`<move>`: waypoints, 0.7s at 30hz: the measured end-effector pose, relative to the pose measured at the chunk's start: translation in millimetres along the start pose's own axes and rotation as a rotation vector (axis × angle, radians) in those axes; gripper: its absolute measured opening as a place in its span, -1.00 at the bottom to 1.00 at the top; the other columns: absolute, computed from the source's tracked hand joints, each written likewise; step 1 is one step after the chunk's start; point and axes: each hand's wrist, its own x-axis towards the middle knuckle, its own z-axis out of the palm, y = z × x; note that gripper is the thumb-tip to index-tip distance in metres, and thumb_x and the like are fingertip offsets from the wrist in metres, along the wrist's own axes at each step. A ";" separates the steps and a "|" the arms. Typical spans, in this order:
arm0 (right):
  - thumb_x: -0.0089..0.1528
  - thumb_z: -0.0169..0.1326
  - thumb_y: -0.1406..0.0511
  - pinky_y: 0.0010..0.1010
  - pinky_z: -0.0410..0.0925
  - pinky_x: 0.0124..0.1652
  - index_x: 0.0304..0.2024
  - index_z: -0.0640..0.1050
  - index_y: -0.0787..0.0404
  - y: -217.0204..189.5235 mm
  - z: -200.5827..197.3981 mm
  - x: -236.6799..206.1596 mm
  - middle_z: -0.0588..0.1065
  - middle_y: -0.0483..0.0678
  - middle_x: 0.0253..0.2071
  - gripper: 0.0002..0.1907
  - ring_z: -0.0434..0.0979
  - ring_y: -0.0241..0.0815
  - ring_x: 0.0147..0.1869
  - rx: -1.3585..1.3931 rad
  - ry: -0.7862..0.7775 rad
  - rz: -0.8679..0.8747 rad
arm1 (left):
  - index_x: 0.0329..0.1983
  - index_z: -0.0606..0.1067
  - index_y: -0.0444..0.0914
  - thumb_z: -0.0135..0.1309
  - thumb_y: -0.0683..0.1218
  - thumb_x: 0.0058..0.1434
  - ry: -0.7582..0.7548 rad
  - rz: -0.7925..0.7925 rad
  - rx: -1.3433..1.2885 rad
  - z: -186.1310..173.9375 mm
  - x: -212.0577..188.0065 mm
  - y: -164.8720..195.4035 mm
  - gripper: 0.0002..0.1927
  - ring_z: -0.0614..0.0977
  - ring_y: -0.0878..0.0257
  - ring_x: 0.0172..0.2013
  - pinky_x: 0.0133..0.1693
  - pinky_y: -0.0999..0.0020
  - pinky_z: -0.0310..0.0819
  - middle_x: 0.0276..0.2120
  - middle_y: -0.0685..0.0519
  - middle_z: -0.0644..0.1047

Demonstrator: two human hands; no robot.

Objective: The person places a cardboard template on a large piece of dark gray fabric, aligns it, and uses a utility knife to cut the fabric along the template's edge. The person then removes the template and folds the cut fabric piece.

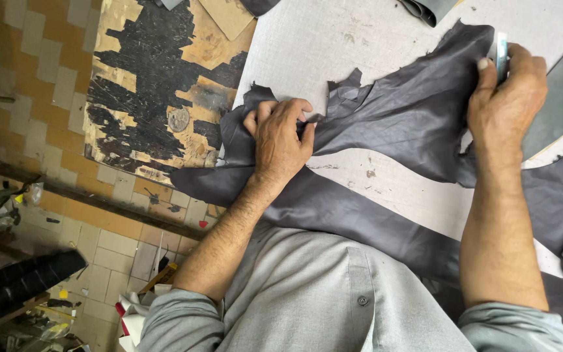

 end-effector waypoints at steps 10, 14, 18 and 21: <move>0.22 0.23 0.44 -0.27 0.44 -0.35 0.20 0.58 0.33 -168.0 7.3 -55.0 0.49 0.12 -0.36 -0.54 0.51 -0.02 -0.41 0.450 -0.424 -0.111 | -0.10 0.51 -0.09 0.24 -0.01 0.26 0.082 -0.007 -0.037 4.4 0.5 -4.6 -0.80 0.46 0.23 -0.05 0.07 0.05 0.03 -0.34 0.25 0.52; 0.24 0.19 0.45 -0.24 0.46 -0.40 0.16 0.60 0.30 -185.6 22.7 -43.6 0.53 0.12 -0.31 -0.59 0.55 0.01 -0.43 0.355 -0.427 -0.138 | -0.09 0.51 -0.08 0.23 -0.03 0.25 0.100 0.000 -0.030 3.6 0.2 -4.9 -0.80 0.47 0.25 -0.06 0.07 0.06 0.04 -0.36 0.26 0.52; 0.19 0.15 0.46 -0.22 0.48 -0.40 0.12 0.59 0.31 -185.7 25.4 -49.4 0.57 0.13 -0.25 -0.59 0.59 0.05 -0.42 0.206 -0.452 -0.184 | 0.03 0.50 -0.11 0.20 -0.09 0.25 0.091 0.021 -0.032 3.0 2.1 -3.4 -0.71 0.47 0.25 -0.07 0.07 0.06 0.04 -0.36 0.25 0.50; 0.18 0.13 0.45 -0.20 0.48 -0.40 0.13 0.58 0.30 -181.3 6.5 -72.9 0.57 0.12 -0.27 -0.57 0.59 0.07 -0.42 0.156 -0.500 -0.148 | 0.03 0.49 -0.09 0.21 -0.11 0.22 0.079 0.034 -0.057 3.7 1.9 -4.6 -0.69 0.47 0.26 -0.09 0.06 0.07 0.02 -0.41 0.26 0.49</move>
